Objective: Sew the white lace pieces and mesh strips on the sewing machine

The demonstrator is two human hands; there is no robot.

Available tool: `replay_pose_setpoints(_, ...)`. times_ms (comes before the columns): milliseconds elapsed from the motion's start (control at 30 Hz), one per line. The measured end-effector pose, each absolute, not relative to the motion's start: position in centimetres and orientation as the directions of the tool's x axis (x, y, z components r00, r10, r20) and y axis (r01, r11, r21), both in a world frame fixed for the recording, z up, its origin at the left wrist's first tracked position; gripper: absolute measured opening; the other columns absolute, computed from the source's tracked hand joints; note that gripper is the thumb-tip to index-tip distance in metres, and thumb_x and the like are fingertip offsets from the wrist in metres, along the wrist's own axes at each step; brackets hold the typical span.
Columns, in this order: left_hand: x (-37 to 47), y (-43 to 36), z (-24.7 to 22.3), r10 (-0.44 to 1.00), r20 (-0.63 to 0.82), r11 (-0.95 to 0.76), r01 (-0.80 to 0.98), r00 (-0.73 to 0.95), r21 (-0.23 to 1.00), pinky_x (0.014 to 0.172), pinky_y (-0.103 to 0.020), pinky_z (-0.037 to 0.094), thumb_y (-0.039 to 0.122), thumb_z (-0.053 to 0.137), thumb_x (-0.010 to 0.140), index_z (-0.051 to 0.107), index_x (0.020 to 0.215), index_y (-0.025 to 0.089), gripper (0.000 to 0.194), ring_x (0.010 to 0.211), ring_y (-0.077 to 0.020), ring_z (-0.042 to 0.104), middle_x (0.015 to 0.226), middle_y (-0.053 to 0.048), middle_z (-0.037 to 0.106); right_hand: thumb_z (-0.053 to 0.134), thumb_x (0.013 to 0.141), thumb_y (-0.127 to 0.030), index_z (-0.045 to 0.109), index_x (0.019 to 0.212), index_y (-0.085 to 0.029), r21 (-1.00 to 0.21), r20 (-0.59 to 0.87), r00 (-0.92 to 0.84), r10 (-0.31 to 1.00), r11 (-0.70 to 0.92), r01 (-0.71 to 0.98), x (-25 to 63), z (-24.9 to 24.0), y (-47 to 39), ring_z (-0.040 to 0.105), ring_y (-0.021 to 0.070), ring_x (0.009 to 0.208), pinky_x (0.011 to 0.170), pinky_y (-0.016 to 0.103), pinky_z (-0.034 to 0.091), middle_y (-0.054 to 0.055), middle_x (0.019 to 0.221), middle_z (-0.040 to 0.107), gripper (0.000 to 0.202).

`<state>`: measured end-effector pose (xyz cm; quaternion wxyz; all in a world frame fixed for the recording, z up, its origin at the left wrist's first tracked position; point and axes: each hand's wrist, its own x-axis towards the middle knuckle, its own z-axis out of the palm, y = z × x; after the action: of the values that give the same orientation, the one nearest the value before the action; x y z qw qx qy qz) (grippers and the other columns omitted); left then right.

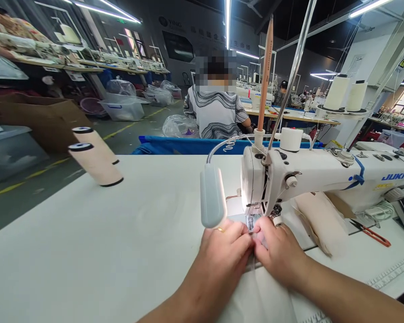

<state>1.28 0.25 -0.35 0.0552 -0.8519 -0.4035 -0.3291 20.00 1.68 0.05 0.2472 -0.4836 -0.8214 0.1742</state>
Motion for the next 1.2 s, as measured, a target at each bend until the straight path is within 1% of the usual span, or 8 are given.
replay_pose_setpoints(100, 1.1, 0.3, -0.9, 0.589, 0.605, -0.725, 0.681, 0.536, 0.103, 0.069, -0.035, 0.041, 0.002, 0.044, 0.097, 0.063, 0.080, 0.023, 0.033, 0.073, -0.0203, 0.059, 0.077, 0.000, 0.068, 0.054, 0.092, -0.012, 0.056, 0.100, -0.022, -0.456, 0.272, -0.418, 0.867, 0.499, 0.737, 20.3, -0.5, 1.8, 0.052, 0.0208, 0.071, 0.065, 0.031, 0.035, 0.002, 0.084, 0.063, 0.014)
replay_pose_setpoints(233, 1.0, 0.4, -2.3, 0.575, 0.647, -0.724, 0.680, 0.501, 0.116, 0.071, -0.036, 0.042, 0.004, 0.045, 0.098, 0.065, 0.083, 0.023, 0.032, 0.073, -0.0215, 0.058, 0.077, -0.001, 0.070, 0.055, 0.096, -0.013, 0.062, 0.101, -0.022, -0.370, 0.341, -0.490, 0.802, 0.593, 0.715, 21.4, -1.2, 2.1, 0.058, 0.0234, 0.084, 0.070, 0.031, 0.039, 0.005, 0.094, 0.065, 0.013)
replay_pose_setpoints(400, 0.7, 0.3, -2.4, 0.591, 0.610, -0.729, 0.673, 0.528, 0.124, 0.077, -0.039, 0.045, 0.008, 0.043, 0.104, 0.069, 0.094, 0.023, 0.031, 0.082, -0.0218, 0.064, 0.090, -0.001, 0.077, 0.056, 0.097, -0.007, 0.067, 0.091, -0.023, -0.367, 0.365, -0.566, 0.739, 0.673, 0.642, 22.3, -1.2, 2.2, 0.057, 0.0224, 0.087, 0.074, 0.032, 0.043, 0.005, 0.095, 0.065, 0.020)
replay_pose_setpoints(500, 0.5, 0.2, -2.2, 0.582, 0.622, -0.727, 0.678, 0.524, 0.109, 0.081, -0.041, 0.048, 0.014, 0.044, 0.106, 0.070, 0.099, 0.022, 0.028, 0.088, -0.0232, 0.068, 0.101, -0.002, 0.080, 0.058, 0.098, -0.008, 0.069, 0.094, -0.024, -0.342, 0.361, -0.568, 0.739, 0.672, 0.657, 22.4, -1.1, 2.4, 0.058, 0.0238, 0.090, 0.081, 0.035, 0.046, 0.006, 0.098, 0.067, 0.020)
replay_pose_setpoints(600, 0.3, 0.3, -2.1, 0.565, 0.645, -0.722, 0.687, 0.514, 0.085, 0.082, -0.042, 0.049, 0.017, 0.045, 0.107, 0.071, 0.106, 0.021, 0.025, 0.092, -0.0251, 0.071, 0.104, -0.004, 0.081, 0.058, 0.099, -0.011, 0.071, 0.098, -0.023, -0.304, 0.351, -0.573, 0.741, 0.669, 0.679, 22.4, -1.1, 2.5, 0.060, 0.0254, 0.094, 0.085, 0.037, 0.047, 0.007, 0.100, 0.070, 0.018)
replay_pose_setpoints(700, 0.2, 0.4, -2.2, 0.582, 0.633, -0.711, 0.698, 0.511, 0.091, 0.082, -0.043, 0.050, 0.017, 0.045, 0.105, 0.071, 0.110, 0.020, 0.026, 0.094, -0.0260, 0.072, 0.106, -0.004, 0.082, 0.055, 0.101, -0.013, 0.073, 0.101, -0.023, -0.269, 0.359, -0.558, 0.748, 0.656, 0.706, 22.4, -1.1, 2.6, 0.061, 0.0270, 0.097, 0.082, 0.037, 0.047, 0.009, 0.104, 0.073, 0.020)
replay_pose_setpoints(867, 0.3, 0.5, -2.6, 0.627, 0.593, -0.685, 0.720, 0.504, 0.113, 0.080, -0.042, 0.048, 0.015, 0.048, 0.100, 0.071, 0.105, 0.021, 0.024, 0.094, -0.0266, 0.071, 0.105, -0.004, 0.081, 0.055, 0.100, -0.013, 0.075, 0.105, -0.023, -0.232, 0.356, -0.529, 0.770, 0.622, 0.748, 22.1, -1.1, 2.7, 0.061, 0.0276, 0.094, 0.075, 0.036, 0.048, 0.010, 0.105, 0.074, 0.024)
replay_pose_setpoints(1200, 0.0, 0.8, -2.8, 0.667, 0.556, -0.668, 0.729, 0.496, 0.151, 0.088, -0.046, 0.047, 0.015, 0.049, 0.099, 0.072, 0.107, 0.023, 0.026, 0.105, -0.0293, 0.071, 0.111, -0.006, 0.082, 0.059, 0.098, -0.011, 0.075, 0.107, -0.022, -0.189, 0.327, -0.527, 0.784, 0.601, 0.777, 21.9, -1.0, 2.9, 0.064, 0.0308, 0.101, 0.079, 0.039, 0.051, 0.012, 0.108, 0.074, 0.022)
